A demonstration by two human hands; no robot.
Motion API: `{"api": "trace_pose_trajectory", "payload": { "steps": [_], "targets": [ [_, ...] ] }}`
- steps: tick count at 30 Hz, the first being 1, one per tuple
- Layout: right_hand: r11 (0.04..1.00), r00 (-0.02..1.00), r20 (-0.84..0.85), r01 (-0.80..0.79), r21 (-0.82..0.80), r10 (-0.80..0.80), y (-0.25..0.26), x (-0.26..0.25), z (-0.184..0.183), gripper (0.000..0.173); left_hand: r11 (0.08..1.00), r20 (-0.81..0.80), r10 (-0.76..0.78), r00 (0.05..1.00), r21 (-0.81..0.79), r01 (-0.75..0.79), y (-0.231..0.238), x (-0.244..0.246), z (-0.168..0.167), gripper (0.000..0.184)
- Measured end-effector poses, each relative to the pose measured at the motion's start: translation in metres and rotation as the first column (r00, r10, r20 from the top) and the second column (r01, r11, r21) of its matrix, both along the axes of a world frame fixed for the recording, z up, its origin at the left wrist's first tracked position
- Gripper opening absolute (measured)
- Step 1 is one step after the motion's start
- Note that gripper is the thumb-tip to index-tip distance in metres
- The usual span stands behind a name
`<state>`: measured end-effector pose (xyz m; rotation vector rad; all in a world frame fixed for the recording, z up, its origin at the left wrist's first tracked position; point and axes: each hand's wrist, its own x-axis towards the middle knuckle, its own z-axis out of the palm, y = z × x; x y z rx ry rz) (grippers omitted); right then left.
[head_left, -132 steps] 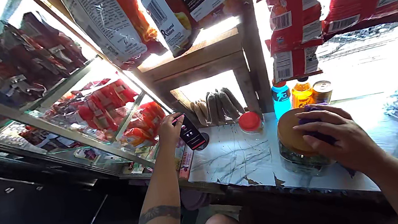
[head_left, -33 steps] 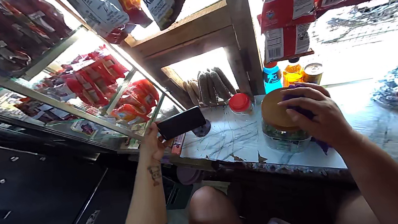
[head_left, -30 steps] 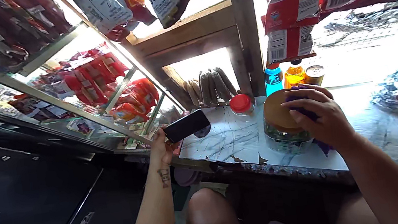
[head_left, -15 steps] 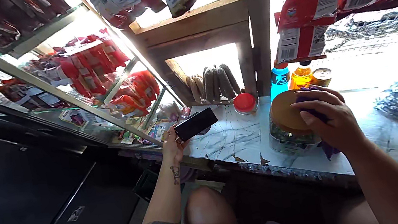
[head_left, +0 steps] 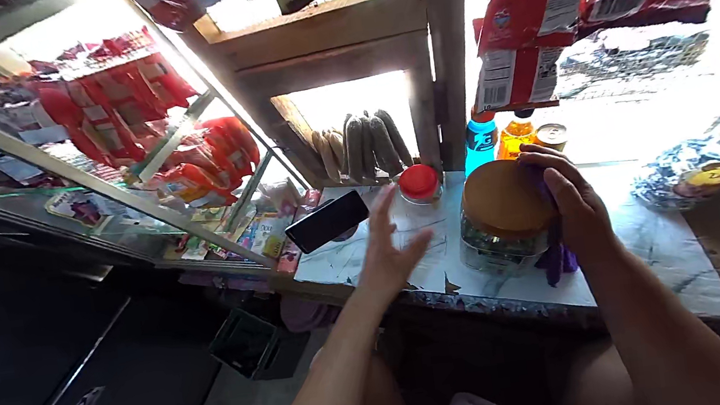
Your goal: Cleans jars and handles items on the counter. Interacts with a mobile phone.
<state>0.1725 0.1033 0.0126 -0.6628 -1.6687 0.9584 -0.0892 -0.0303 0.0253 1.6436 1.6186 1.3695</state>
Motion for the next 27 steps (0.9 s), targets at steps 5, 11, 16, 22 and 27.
{"api": "trace_pose_trajectory", "payload": {
  "steps": [5, 11, 16, 22, 27],
  "targets": [
    [0.98, 0.994, -0.113, -0.023, -0.198, 0.001, 0.002, -0.005, -0.028, 0.058, 0.966, 0.024, -0.249, 0.968, -0.069, 0.251, 0.022, 0.048, -0.037, 0.104],
    [0.847, 0.963, 0.142, 0.268, -0.459, -0.228, -0.03, -0.011, -0.049, 0.057, 0.976, 0.014, -0.209, 0.978, -0.066, 0.209, 0.03, 0.06, -0.059, 0.117],
    [0.771, 0.948, 0.107, 0.306, -0.558, -0.299, -0.045, -0.017, -0.04, 0.055, 0.95, 0.006, -0.297, 0.955, -0.099, 0.296, 0.045, 0.046, -0.051, 0.114],
    [0.976, 0.951, -0.231, 0.185, -0.116, -0.208, -0.077, -0.033, -0.042, 0.061, 0.948, 0.041, -0.303, 0.952, -0.094, 0.305, 0.041, 0.047, -0.053, 0.114],
    [0.792, 0.957, 0.08, 0.18, 0.583, -0.277, -0.079, -0.029, -0.025, 0.038, 0.936, 0.067, -0.319, 0.945, -0.135, 0.326, 0.038, 0.041, -0.051, 0.112]
  ]
}}
